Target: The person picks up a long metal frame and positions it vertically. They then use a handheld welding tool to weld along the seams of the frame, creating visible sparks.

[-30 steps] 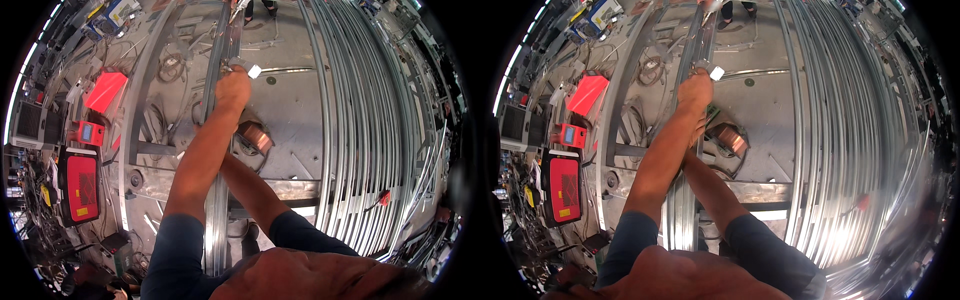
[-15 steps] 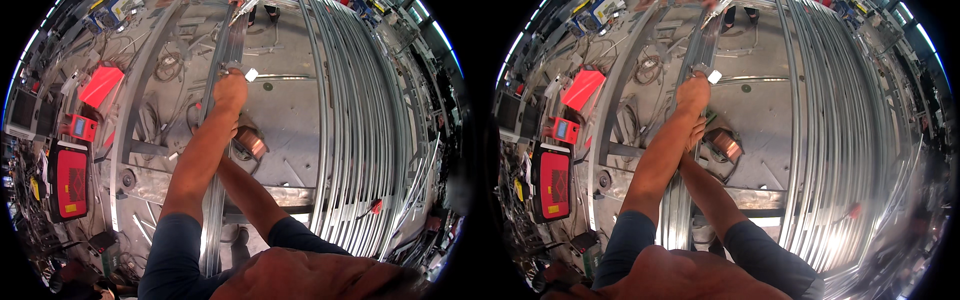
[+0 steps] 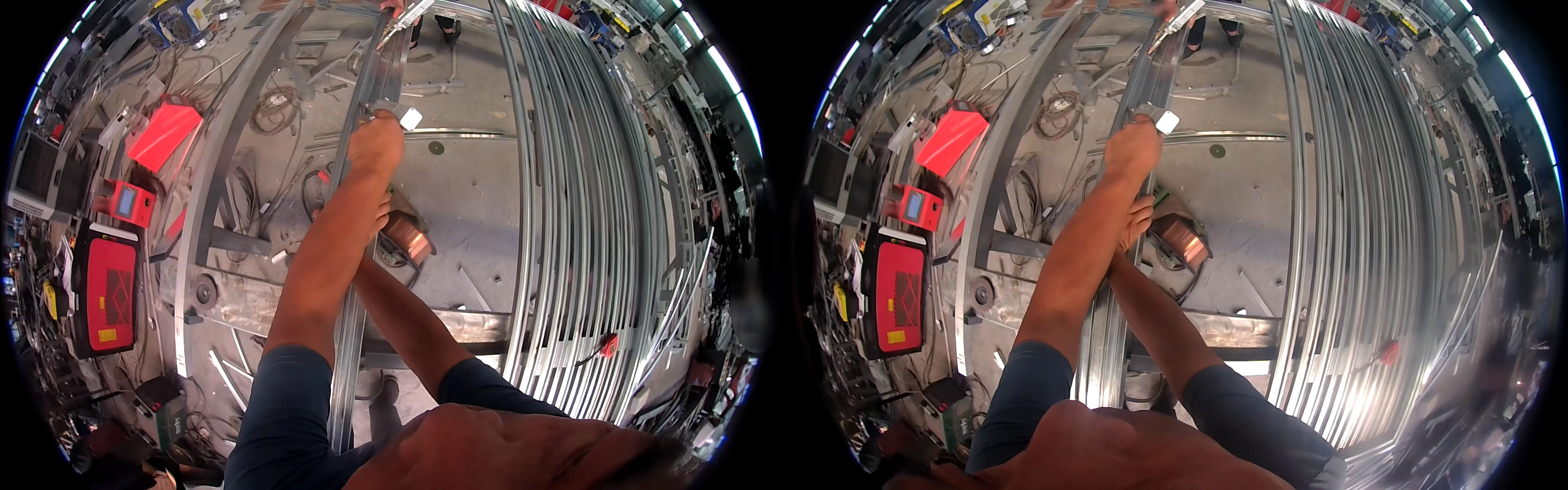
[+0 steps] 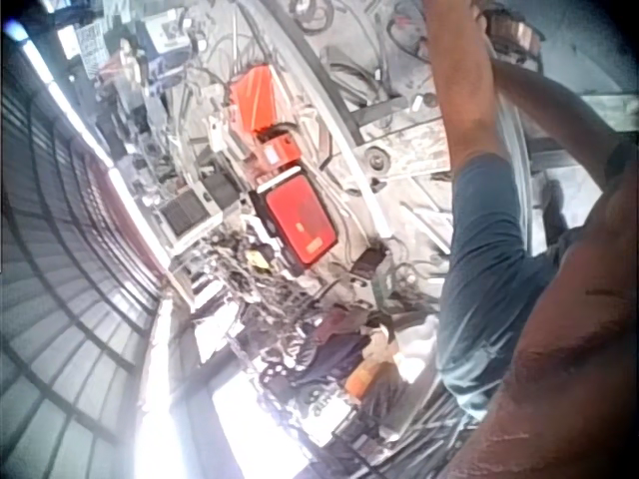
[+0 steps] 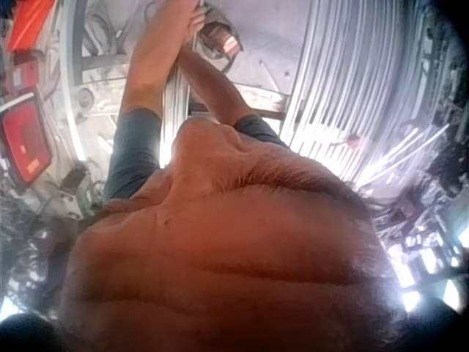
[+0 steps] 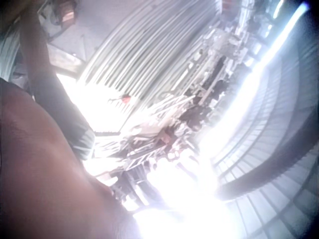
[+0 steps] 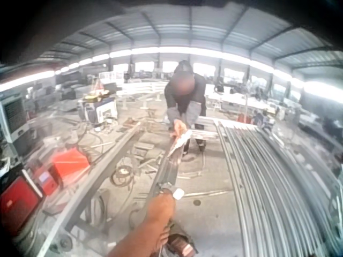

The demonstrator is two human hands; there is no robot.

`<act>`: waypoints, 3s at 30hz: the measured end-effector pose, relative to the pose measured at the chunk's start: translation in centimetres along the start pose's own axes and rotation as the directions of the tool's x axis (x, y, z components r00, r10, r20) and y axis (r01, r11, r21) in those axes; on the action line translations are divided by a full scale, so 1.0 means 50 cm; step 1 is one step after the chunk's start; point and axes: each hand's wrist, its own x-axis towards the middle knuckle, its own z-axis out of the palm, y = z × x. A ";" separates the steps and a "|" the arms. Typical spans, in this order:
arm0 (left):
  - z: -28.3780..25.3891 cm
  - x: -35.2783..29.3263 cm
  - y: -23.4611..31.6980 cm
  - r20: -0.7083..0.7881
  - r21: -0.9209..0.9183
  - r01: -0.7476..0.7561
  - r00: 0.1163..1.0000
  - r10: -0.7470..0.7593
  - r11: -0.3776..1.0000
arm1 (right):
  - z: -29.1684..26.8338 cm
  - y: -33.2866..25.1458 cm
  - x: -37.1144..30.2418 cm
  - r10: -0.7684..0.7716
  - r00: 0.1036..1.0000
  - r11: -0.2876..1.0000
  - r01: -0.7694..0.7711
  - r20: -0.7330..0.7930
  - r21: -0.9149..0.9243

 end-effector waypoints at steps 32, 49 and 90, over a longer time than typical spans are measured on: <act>-0.019 -0.002 -0.020 -0.010 -0.081 0.066 0.998 -0.067 0.995 | -0.007 0.018 -0.012 -0.029 0.996 0.999 0.025 0.085 0.048; -0.029 -0.023 -0.020 -0.005 -0.075 0.044 0.999 -0.044 0.996 | -0.030 0.019 -0.009 -0.033 0.994 0.998 0.028 0.102 0.047; -0.263 -0.443 -0.186 -0.302 -0.455 -0.201 0.951 0.062 0.867 | -0.093 -0.031 0.011 -0.002 0.993 0.997 -0.007 0.119 0.081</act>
